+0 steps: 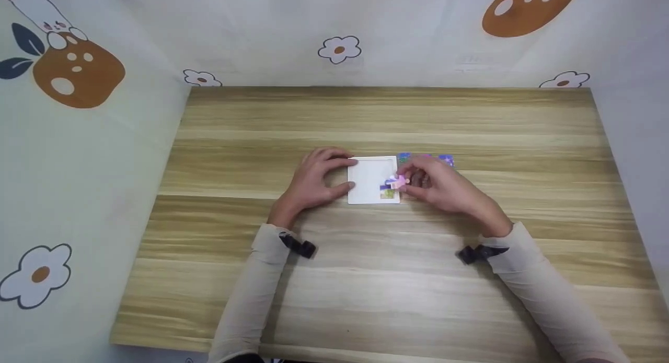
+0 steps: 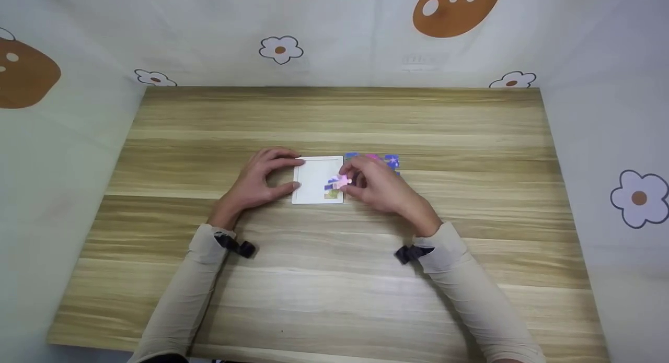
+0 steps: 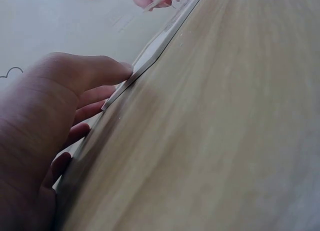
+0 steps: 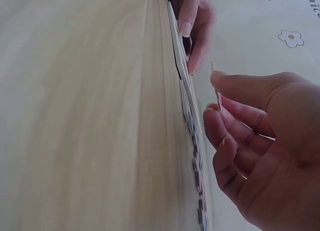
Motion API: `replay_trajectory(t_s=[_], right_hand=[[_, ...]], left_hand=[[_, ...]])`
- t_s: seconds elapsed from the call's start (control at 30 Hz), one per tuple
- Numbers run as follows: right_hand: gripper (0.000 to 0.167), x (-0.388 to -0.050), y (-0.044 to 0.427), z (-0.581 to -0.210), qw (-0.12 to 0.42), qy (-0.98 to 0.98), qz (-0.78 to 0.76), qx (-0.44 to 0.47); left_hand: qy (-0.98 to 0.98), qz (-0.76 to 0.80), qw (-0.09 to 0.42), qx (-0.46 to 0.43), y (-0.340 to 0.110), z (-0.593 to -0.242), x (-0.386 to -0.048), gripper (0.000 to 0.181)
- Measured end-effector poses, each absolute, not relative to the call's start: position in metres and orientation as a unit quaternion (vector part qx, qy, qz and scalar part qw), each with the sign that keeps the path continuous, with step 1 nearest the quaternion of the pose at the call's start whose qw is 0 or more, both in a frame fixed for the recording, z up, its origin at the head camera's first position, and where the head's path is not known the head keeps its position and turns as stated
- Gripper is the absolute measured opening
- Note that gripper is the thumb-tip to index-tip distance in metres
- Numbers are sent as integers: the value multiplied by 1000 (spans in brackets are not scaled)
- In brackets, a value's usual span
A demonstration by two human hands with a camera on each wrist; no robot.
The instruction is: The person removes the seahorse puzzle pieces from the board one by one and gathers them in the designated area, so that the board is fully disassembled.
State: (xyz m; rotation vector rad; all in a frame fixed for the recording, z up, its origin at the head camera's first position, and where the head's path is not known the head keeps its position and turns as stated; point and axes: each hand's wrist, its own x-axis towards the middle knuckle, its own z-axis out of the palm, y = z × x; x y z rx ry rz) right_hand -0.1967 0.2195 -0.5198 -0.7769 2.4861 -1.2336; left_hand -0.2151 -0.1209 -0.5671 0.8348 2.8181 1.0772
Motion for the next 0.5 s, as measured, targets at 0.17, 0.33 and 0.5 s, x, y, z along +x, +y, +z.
replay_trajectory(t_s=[0.17, 0.33, 0.5], right_hand=[[28, -193, 231, -520, 124, 857, -430, -255], [29, -189, 238, -519, 126, 868, -418, -235], [28, -183, 246, -517, 135, 879, -400, -223]], left_hand=[[900, 344, 4, 267, -122, -567, -214, 51], [900, 344, 6, 267, -122, -567, -214, 51], [902, 340, 9, 266, -121, -567, -215, 51]])
